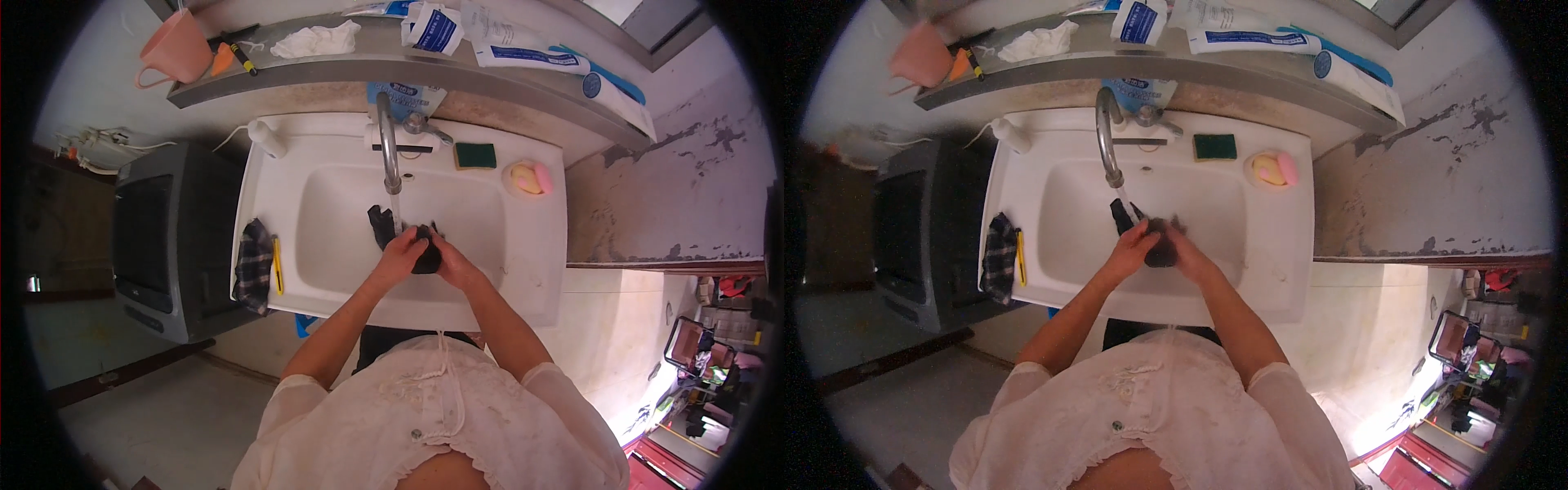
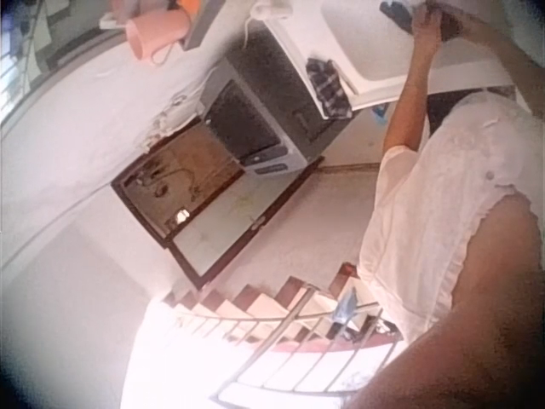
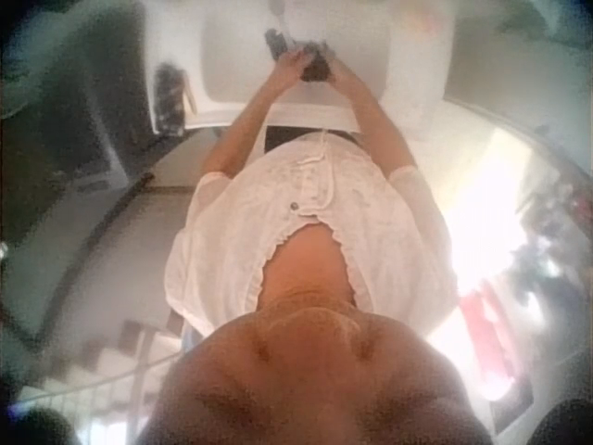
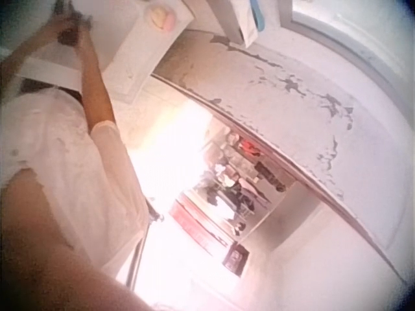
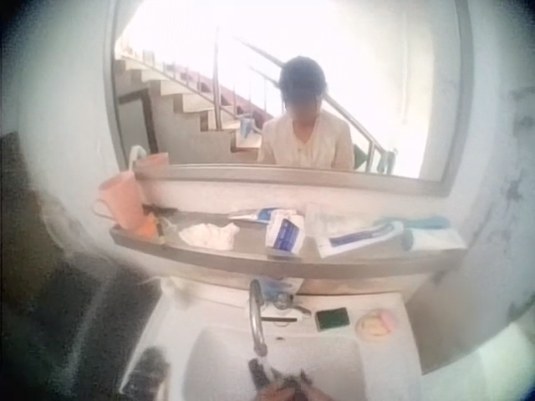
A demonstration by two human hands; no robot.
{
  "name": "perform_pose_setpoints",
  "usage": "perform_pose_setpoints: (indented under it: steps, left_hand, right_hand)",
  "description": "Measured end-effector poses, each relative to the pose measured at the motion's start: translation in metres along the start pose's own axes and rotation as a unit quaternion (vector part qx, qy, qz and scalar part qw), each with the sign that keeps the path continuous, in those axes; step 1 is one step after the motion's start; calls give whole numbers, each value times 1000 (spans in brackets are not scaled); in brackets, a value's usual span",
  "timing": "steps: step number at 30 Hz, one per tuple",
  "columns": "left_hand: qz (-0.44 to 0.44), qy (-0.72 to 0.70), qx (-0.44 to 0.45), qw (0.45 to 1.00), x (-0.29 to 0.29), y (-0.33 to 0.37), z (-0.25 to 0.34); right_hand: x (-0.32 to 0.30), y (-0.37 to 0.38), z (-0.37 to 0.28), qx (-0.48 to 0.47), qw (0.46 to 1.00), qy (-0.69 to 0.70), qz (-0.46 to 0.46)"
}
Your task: The person washes a dark garment by hand in a white sink, scrubbing the fabric under a running faucet and wringing it out several times.
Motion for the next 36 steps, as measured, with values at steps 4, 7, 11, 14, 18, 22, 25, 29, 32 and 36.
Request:
perform_pose_setpoints:
  steps: [4, 7, 11, 14, 18, 22, 25, 29, 32, 36]
  left_hand:
    - [139, 89, 14, 986, -28, 2, 19]
    - [167, -86, -58, 980, -50, -6, 44]
    - [175, -129, 15, 976, -56, -26, 80]
    - [87, 81, -43, 992, -76, -38, 80]
    - [170, 18, 81, 982, -104, -37, 103]
    - [199, -109, 60, 972, -122, -27, 86]
    - [178, 282, -34, 942, -156, -17, -16]
    - [209, 362, -110, 902, -134, -9, -46]
    - [310, 361, -142, 868, -141, 2, -62]
    - [249, 548, -269, 752, -53, 23, -66]
  right_hand:
    - [11, -5, -19, -127, 991, 40, 12]
    - [5, -18, -56, -234, 972, 23, 25]
    - [16, -46, -93, -339, 934, -73, 82]
    - [13, -61, -112, -371, 911, -158, 91]
    - [13, -75, -123, -378, 909, -171, 38]
    - [-10, -70, -102, -331, 935, -108, 70]
    - [-75, -19, -17, -136, 976, -128, 110]
    - [-87, -17, 36, 73, 967, -162, 183]
    - [-76, -18, 36, 20, 977, -94, 192]
    - [-82, -10, 30, 14, 984, 50, 173]
Point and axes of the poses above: each hand's wrist, its own y-axis towards the middle knuckle, its own x-axis out of the palm, z = x × y, the point moved 3 cm from there along y, towards the middle knuckle, and after that the axes turned 4 degrees about -z, right-handed, at the moved point
